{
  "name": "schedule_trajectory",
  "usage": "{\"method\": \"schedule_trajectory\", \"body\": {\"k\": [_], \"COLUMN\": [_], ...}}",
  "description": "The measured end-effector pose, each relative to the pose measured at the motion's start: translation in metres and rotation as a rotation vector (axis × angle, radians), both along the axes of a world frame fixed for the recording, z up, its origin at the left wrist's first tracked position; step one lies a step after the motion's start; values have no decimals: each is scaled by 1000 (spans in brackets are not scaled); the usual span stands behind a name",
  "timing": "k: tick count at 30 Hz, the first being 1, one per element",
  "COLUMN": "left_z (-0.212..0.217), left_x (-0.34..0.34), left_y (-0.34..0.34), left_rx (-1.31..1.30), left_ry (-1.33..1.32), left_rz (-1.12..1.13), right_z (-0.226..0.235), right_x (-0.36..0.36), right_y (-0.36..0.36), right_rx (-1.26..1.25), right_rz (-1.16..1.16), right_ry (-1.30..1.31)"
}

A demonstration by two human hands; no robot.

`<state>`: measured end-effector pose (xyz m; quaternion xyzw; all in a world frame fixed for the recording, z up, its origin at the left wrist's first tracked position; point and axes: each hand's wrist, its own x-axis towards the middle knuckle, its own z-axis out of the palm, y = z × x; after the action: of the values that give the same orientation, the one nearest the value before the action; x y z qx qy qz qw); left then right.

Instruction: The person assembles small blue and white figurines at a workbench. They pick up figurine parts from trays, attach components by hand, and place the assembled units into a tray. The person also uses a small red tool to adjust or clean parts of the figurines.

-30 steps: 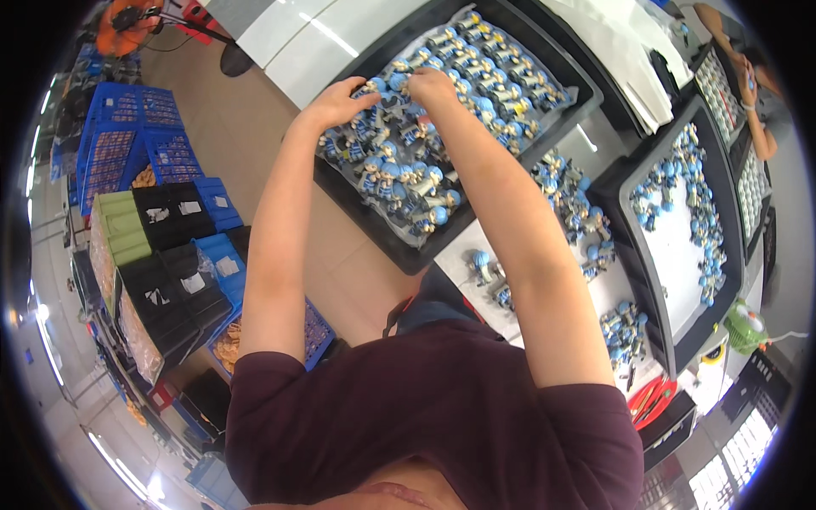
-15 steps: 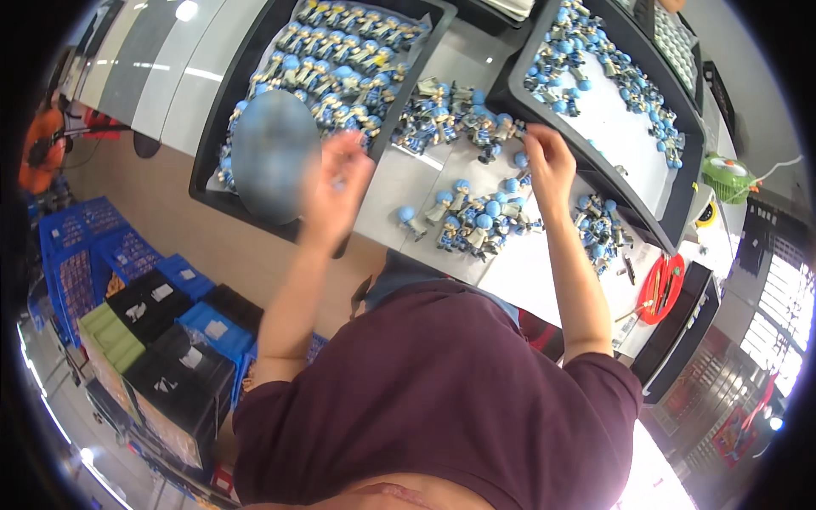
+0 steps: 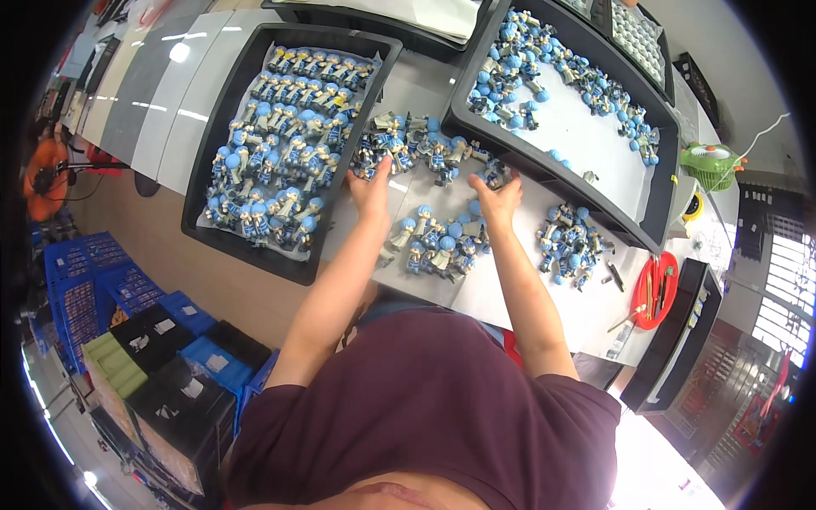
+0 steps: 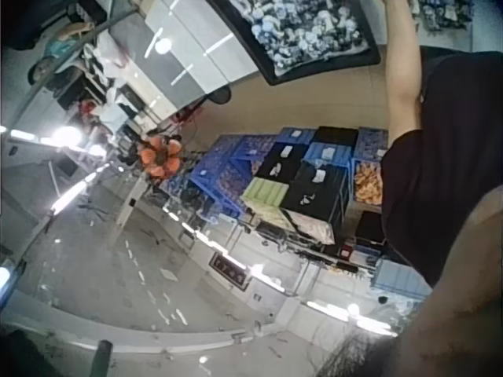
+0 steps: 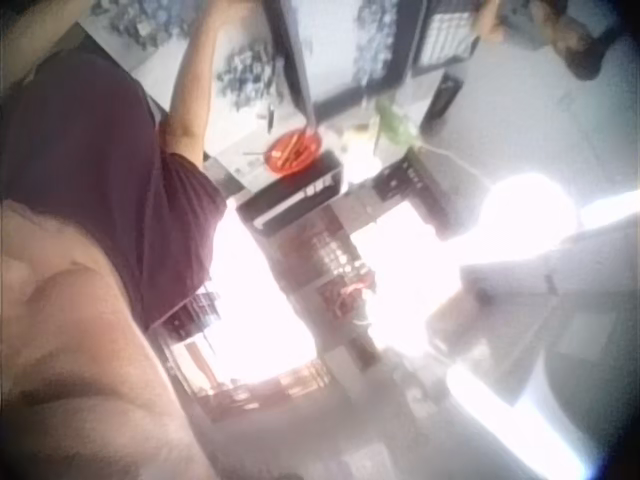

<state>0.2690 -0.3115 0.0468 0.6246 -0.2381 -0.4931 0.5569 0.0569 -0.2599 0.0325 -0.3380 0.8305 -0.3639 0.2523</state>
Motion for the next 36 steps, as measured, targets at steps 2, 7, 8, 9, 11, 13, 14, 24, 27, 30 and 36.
{"method": "schedule_trajectory", "body": {"k": [2, 7, 8, 9, 11, 13, 14, 24, 27, 30, 36], "left_z": [-10, 7, 6, 2, 1, 5, 7, 21, 36, 27, 13], "left_x": [-8, -13, -13, -10, -12, -19, -19, -12, -9, -6, -3], "left_y": [-6, -12, -13, -12, -11, -11, -11, -9, -8, -6, 5], "left_rx": [27, 215, 249, 230, 216, 224, 242, 226, 301, 220, 158], "left_ry": [-119, -231, -284, -266, -335, -442, -438, -173, -194, -200, -251], "left_rz": [62, 107, 110, 62, 19, 27, 19, 8, -46, -95, -141], "right_z": [4, 38, 58, 74, 94, 96, 94, 91, 83, 78, 75], "right_x": [1, 26, 40, 49, 59, 65, 67, 98, 94, 90, 86], "right_y": [2, 2, 1, -3, -26, -57, -75, -153, -138, -126, -106], "right_rx": [-23, -10, -117, -213, -273, -233, -164, 398, 278, 194, 9], "right_rz": [5, 186, 251, 407, 753, 1014, 1103, 1485, 1479, 1431, 1351], "right_ry": [-121, 433, 639, 541, 438, 419, 452, 572, 643, 655, 631]}}
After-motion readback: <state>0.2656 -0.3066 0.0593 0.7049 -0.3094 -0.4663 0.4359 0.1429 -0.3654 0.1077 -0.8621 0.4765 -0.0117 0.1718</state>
